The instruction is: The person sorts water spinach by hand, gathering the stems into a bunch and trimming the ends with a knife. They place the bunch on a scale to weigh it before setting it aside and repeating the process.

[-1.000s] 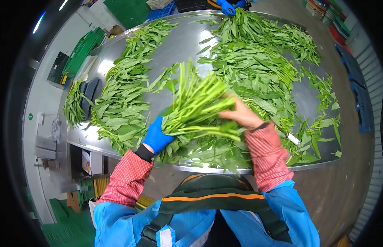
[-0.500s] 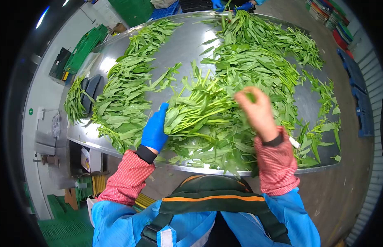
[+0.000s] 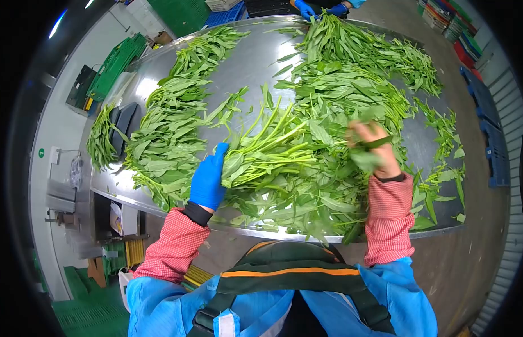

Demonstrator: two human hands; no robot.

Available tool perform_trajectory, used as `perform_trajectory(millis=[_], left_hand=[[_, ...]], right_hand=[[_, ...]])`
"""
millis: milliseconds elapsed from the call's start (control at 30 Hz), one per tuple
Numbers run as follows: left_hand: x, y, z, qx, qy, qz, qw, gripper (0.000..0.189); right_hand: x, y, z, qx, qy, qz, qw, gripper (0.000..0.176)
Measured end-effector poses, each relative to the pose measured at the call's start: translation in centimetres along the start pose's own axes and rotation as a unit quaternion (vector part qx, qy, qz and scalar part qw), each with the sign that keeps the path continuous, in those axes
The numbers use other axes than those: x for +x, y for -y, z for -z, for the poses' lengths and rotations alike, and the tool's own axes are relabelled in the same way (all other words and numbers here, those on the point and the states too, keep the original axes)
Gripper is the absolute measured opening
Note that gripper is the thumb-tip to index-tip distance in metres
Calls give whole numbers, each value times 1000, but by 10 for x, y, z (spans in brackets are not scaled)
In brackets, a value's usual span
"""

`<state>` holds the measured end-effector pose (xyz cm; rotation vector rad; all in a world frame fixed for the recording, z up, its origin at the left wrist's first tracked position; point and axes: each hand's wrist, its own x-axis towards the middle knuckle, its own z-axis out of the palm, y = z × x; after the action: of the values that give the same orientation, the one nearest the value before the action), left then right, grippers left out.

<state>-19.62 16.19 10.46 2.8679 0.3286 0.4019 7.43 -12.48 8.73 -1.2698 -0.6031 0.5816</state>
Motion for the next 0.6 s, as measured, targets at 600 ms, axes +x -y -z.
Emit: perform_trajectory(millis=[600], left_hand=[[-4,3,-1,-160,8,32,987,71]], right_hand=[[14,-11,1,-150,17,-82,985,38]])
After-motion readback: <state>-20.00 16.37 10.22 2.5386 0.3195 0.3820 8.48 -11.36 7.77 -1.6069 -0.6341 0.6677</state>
